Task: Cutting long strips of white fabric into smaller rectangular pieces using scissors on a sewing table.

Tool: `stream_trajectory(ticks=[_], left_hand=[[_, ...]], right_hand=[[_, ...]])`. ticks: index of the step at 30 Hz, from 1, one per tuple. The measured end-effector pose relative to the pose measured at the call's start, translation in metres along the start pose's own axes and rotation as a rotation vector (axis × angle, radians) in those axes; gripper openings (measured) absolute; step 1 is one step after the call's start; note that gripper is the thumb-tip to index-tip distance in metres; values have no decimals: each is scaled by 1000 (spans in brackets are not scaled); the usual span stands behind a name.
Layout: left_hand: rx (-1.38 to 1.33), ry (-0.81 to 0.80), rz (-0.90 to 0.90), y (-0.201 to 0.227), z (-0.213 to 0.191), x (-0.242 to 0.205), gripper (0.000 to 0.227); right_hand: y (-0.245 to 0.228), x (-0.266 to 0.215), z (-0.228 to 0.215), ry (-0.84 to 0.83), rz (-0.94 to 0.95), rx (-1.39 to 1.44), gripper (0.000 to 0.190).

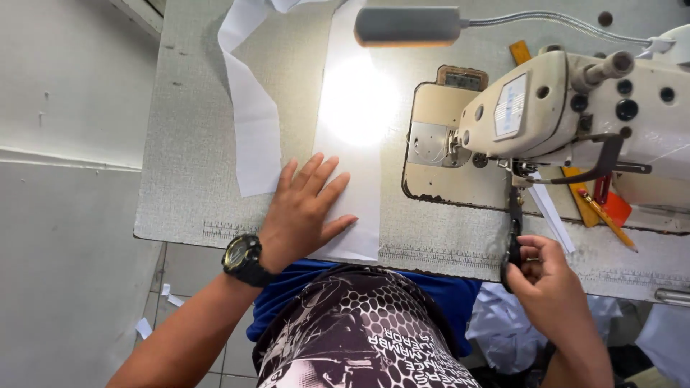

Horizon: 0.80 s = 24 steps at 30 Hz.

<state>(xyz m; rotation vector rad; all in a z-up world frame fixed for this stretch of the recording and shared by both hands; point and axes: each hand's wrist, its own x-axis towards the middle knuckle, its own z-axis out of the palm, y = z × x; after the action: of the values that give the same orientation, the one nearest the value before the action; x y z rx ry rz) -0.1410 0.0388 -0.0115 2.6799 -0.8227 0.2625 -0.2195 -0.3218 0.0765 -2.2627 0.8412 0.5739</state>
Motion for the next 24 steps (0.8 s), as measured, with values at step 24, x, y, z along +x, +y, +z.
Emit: stream_trajectory(ticks=[24], left_hand=[[3, 85, 90, -33, -28, -56, 55]], right_hand=[[-34, 89, -2, -882, -564, 67, 64]])
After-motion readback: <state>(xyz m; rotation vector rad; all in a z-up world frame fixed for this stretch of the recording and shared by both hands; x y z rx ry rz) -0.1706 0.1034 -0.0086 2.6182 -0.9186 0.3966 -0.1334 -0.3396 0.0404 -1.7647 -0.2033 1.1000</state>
